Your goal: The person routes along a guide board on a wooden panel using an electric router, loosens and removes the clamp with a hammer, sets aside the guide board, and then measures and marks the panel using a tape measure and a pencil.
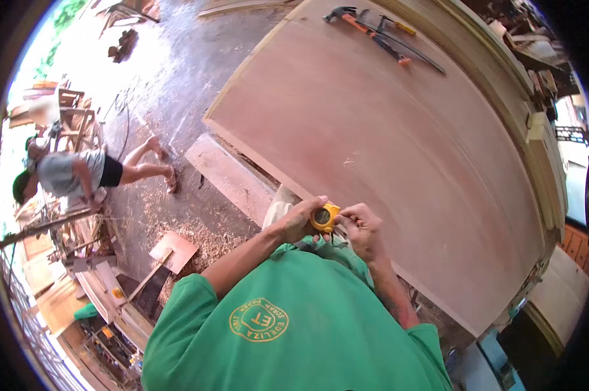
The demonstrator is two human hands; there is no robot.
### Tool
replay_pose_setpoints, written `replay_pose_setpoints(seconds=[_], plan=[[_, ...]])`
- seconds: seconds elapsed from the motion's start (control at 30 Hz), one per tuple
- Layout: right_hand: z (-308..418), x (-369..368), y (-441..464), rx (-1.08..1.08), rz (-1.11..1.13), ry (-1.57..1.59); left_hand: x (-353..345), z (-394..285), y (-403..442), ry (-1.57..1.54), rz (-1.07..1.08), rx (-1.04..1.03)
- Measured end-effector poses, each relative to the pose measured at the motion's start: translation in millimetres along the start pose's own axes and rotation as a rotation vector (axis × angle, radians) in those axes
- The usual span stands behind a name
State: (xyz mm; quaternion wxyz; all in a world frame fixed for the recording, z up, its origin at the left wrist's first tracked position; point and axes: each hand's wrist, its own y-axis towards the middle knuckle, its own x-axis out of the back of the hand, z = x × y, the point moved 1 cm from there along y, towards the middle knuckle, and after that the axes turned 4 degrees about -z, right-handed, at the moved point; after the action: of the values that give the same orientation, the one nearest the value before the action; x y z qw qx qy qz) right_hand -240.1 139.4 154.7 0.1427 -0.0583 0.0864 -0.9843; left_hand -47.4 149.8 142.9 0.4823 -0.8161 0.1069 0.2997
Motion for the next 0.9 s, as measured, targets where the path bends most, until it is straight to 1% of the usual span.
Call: replay_pose_setpoints(seconds=[0.03,0.07,0.1,0.13,0.17,0.2,0.23,0.27,0.3,0.37,0.4,0.43,0.47,0.5,0.53,0.57,0.63,0.67,0.7,0.73,0.77,0.83,0.87,0.9], plan=[[3,-7,2,-0.088,0.001,0.034,5,1,3,0.013,0.021,0.01],[9,-14,4,-0.188,0.021,0.207,9,-2,6,-0.016,-0.002,-0.019],[-21,-23,2,-0.136,-0.027,0.135,11,-9,9,-0.041,-0.02,-0.044],[-8,-29,9,-0.101,-0.08,0.075,15,-18,10,-0.033,-0.052,-0.015],[4,-36,15,-0.073,-0.131,0.018,21,-30,14,-0.005,-0.023,0.004],[6,-40,23,-0.072,-0.173,0.016,28,-41,16,0.004,0.053,0.002],[8,-46,32,-0.149,-0.098,0.131,37,-50,18,0.006,0.125,0.006],[10,-54,37,-0.231,-0.02,0.247,47,-59,21,0.059,-0.01,-0.025],[12,-63,42,-0.248,-0.049,0.242,48,-84,13,0.221,-0.011,-0.041],[17,-80,60,-0.168,-0.225,0.173,55,-125,5,0.498,0.066,-0.107],[31,-85,68,-0.271,-0.237,0.157,60,-137,9,0.498,0.085,-0.103],[30,-89,76,-0.279,-0.251,0.155,66,-148,10,0.814,0.125,-0.285],[27,-93,83,-0.414,-0.24,0.234,73,-153,10,1.126,0.163,-0.461],[23,-101,88,-0.557,-0.227,0.321,83,-158,13,1.125,0.172,-0.429],[18,-113,90,-0.587,-0.24,0.342,91,-161,18,1.295,0.23,-0.593],[12,-125,91,-0.558,-0.285,0.325,99,-161,22,1.461,0.304,-0.761],[-4,-144,100,-0.481,-0.401,0.281,116,-160,33,1.494,0.384,-0.734],[-14,-151,102,-0.498,-0.439,0.295,122,-163,35,1.577,0.386,-0.655],[-26,-159,101,-0.426,-0.491,0.319,129,-161,35,1.651,0.381,-0.573],[-37,-165,96,-0.357,-0.532,0.335,132,-164,35,1.765,0.341,-0.535],[-48,-165,90,-0.383,-0.543,0.335,139,-164,35,1.753,0.359,-0.514],[-65,-156,89,-0.417,-0.652,0.056,158,-176,38,1.922,0.184,-0.459],[-74,-152,87,-0.477,-0.744,-0.025,169,-184,41,1.922,0.196,-0.453],[-84,-152,87,-0.489,-0.756,-0.022,182,-191,43,1.974,0.161,-0.403]])
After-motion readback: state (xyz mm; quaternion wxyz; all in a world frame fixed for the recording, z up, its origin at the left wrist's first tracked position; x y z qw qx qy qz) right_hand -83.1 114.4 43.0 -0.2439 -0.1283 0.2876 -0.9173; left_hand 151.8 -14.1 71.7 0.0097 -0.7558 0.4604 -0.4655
